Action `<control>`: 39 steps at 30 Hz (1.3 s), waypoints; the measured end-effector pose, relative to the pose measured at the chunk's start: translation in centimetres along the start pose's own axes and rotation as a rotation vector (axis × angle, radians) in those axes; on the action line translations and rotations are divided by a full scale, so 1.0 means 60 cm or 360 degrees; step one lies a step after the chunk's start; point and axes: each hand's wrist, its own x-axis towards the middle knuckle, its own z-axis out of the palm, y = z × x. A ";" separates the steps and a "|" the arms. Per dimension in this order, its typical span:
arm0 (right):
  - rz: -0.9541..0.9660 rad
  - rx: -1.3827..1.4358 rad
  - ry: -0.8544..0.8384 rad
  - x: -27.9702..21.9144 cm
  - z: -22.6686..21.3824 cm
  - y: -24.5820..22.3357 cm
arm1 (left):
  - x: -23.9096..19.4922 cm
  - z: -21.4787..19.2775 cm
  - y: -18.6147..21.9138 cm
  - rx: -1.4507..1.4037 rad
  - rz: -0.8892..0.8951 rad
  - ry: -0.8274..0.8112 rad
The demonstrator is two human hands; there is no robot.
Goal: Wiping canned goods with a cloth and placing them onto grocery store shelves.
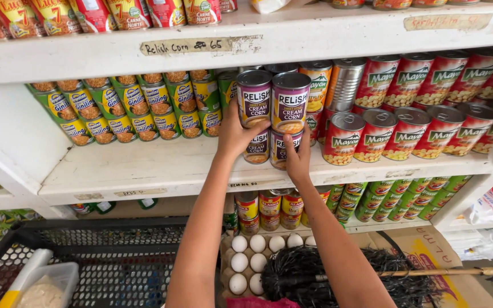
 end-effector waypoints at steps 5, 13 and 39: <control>-0.0077 -0.0097 0.0016 -0.004 -0.004 0.011 | -0.038 0.008 0.000 -0.0191 0.0026 0.0102; -0.0031 -0.0279 0.0038 -0.005 -0.020 0.048 | -0.045 0.007 0.002 -0.0222 -0.0029 0.0043; 0.0525 -0.0351 0.0591 -0.434 -0.481 -0.339 | -0.571 -0.230 0.446 -0.1803 -0.0723 -0.0621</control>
